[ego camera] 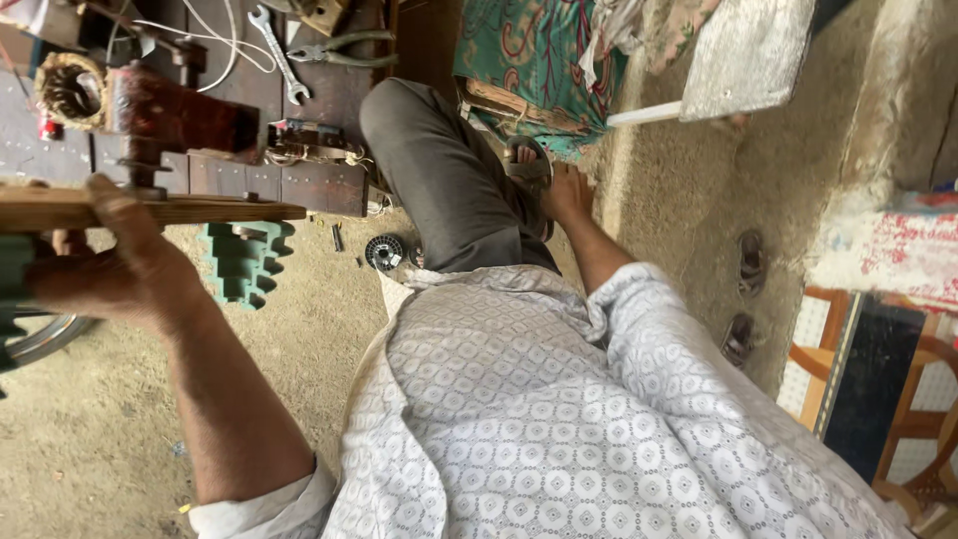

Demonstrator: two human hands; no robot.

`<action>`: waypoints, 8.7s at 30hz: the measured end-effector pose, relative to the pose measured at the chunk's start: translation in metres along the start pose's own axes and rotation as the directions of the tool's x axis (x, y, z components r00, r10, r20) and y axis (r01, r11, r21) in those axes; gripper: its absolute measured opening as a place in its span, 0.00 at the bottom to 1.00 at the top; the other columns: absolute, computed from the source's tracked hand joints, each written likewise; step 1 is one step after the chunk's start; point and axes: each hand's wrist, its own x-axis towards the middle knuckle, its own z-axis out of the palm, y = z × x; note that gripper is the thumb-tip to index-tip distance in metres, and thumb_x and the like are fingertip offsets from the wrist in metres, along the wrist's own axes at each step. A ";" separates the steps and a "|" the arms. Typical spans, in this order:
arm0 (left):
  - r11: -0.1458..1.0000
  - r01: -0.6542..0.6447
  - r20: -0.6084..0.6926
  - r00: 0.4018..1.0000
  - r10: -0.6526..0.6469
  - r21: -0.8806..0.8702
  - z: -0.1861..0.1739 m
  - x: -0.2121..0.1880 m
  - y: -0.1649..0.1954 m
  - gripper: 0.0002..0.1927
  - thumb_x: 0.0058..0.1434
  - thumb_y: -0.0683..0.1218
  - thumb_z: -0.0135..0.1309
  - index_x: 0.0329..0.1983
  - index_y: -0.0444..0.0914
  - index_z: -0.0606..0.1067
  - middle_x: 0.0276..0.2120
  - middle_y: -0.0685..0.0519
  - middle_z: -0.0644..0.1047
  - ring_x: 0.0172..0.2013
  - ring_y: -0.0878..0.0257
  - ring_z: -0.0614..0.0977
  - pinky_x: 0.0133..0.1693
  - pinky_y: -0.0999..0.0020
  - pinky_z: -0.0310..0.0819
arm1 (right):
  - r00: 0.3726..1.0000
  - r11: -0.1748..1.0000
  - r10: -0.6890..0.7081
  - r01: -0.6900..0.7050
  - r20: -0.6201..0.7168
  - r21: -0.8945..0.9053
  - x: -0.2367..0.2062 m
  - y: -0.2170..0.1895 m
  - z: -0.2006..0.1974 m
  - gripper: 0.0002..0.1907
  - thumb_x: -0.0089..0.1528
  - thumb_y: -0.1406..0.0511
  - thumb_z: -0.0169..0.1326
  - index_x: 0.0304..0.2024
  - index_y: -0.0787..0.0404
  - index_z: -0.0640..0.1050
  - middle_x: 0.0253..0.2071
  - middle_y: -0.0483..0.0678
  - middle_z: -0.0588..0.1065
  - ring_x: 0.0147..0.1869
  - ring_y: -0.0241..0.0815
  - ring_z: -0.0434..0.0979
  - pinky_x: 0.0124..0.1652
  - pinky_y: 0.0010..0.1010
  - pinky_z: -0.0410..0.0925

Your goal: The person secures a green plastic spool onto a wooden jig, then winds copper wire around the spool by hand while rotating it. They periodically adjust the wire and the spool, and use a wrench to tighten the jig. The task continues with repeated winding until the spool is partially filled.

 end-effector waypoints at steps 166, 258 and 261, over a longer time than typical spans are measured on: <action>0.993 -0.054 0.849 -0.524 0.062 -0.106 -0.117 0.130 -0.150 0.17 0.64 0.46 0.60 0.53 0.34 0.78 0.42 0.47 0.83 0.43 0.61 0.86 0.43 0.65 0.82 | 0.406 0.503 0.399 0.653 -0.822 0.566 -0.570 -0.399 -0.054 0.12 0.72 0.62 0.53 0.38 0.61 0.81 0.25 0.47 0.77 0.15 0.32 0.72 0.19 0.31 0.69; 0.593 0.638 0.648 -0.722 0.240 0.491 0.119 0.321 -0.114 0.12 0.76 0.43 0.47 0.55 0.32 0.77 0.31 0.48 0.79 0.29 0.63 0.79 0.36 0.60 0.83 | 0.444 0.898 0.381 0.030 -0.811 0.438 -0.196 -0.677 -0.090 0.27 0.61 0.51 0.72 0.51 0.55 0.75 0.54 0.53 0.67 0.60 0.45 0.72 0.57 0.42 0.79; 0.580 0.689 0.731 -0.647 0.220 0.435 0.135 0.328 -0.095 0.11 0.77 0.43 0.45 0.53 0.34 0.77 0.31 0.48 0.80 0.28 0.61 0.81 0.35 0.62 0.82 | 0.409 0.933 0.361 -0.157 -0.838 0.324 -0.190 -0.671 -0.088 0.23 0.58 0.54 0.73 0.41 0.59 0.75 0.45 0.49 0.70 0.54 0.46 0.75 0.46 0.33 0.78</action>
